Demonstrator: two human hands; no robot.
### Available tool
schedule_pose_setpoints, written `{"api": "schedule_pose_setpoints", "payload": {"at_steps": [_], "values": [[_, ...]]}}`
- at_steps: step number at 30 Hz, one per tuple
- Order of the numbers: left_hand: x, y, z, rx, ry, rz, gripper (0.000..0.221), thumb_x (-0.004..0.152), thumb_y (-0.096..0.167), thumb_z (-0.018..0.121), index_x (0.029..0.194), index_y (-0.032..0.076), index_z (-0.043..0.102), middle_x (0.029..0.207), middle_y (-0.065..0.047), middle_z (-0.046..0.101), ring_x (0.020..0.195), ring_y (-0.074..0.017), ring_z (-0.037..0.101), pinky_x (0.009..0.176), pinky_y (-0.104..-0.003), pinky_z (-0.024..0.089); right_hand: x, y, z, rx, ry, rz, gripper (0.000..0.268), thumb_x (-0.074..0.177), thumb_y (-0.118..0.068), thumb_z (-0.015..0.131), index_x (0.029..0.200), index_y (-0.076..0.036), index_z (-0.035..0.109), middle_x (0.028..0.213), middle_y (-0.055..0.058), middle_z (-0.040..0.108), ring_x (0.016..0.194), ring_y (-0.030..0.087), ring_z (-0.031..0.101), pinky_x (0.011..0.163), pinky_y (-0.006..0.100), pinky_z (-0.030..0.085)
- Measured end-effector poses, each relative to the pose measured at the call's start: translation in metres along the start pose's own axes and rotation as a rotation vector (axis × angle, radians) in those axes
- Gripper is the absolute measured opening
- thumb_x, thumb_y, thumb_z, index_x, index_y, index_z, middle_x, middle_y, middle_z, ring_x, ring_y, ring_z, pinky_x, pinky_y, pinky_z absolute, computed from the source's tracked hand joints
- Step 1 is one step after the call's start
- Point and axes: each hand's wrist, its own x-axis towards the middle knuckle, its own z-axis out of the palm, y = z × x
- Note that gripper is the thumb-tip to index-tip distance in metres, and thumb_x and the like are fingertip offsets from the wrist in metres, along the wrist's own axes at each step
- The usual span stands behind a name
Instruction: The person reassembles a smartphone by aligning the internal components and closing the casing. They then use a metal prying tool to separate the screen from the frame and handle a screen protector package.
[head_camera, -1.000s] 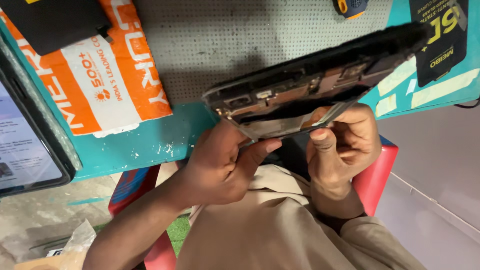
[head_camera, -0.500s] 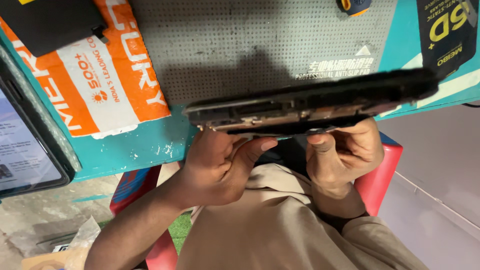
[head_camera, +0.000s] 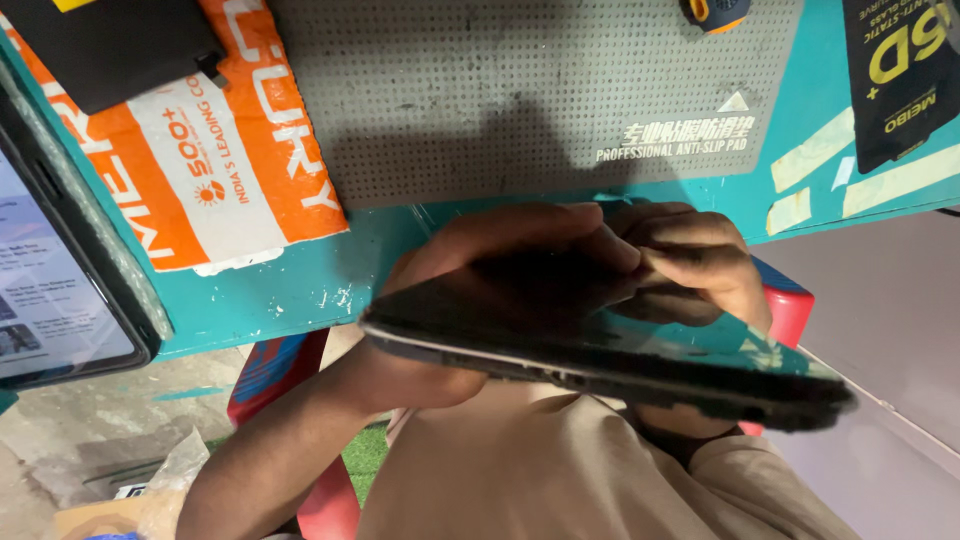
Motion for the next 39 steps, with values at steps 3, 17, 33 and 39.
{"api": "schedule_pose_setpoints", "payload": {"at_steps": [3,17,33,39], "values": [[-0.001,-0.003,-0.002,-0.082,-0.023,0.047,0.049,0.113,0.01,0.069,0.155,0.003,0.043,0.141,-0.016,0.057,0.135,-0.023,0.055,0.123,-0.036,0.042,0.025,0.015,-0.02,-0.002,-0.291,-0.193,0.043,0.092,-0.005,0.073,0.131,-0.005,0.053,0.117,0.008,0.061,0.094,0.029,0.069,0.085,0.047,0.06],[0.004,0.003,-0.004,0.121,0.032,0.036,0.049,0.107,0.015,0.074,0.147,0.003,0.048,0.135,-0.016,0.061,0.123,-0.0219,0.06,0.111,-0.034,0.05,0.01,-0.003,0.023,-0.309,0.114,-0.238,0.024,0.089,0.005,0.079,0.101,0.0,0.058,0.104,0.015,0.063,0.093,0.034,0.072,0.08,0.043,0.066],[0.004,-0.009,0.005,0.293,0.129,0.146,0.046,0.11,-0.003,0.067,0.148,0.006,0.042,0.13,-0.011,0.058,0.121,-0.0169,0.059,0.111,-0.032,0.05,0.027,-0.01,0.036,-0.282,0.21,-0.217,0.021,0.089,-0.005,0.078,0.095,0.005,0.06,0.093,0.017,0.062,0.084,0.031,0.07,0.077,0.047,0.065],[-0.004,-0.02,0.0,0.486,0.198,0.126,0.033,0.116,-0.01,0.052,0.144,0.002,0.039,0.139,-0.013,0.057,0.135,-0.0181,0.055,0.121,-0.033,0.045,0.008,-0.007,0.045,-0.319,0.453,-0.064,0.028,0.088,-0.016,0.086,0.1,0.0,0.066,0.094,0.012,0.07,0.079,0.018,0.065,0.072,0.027,0.05]]}}
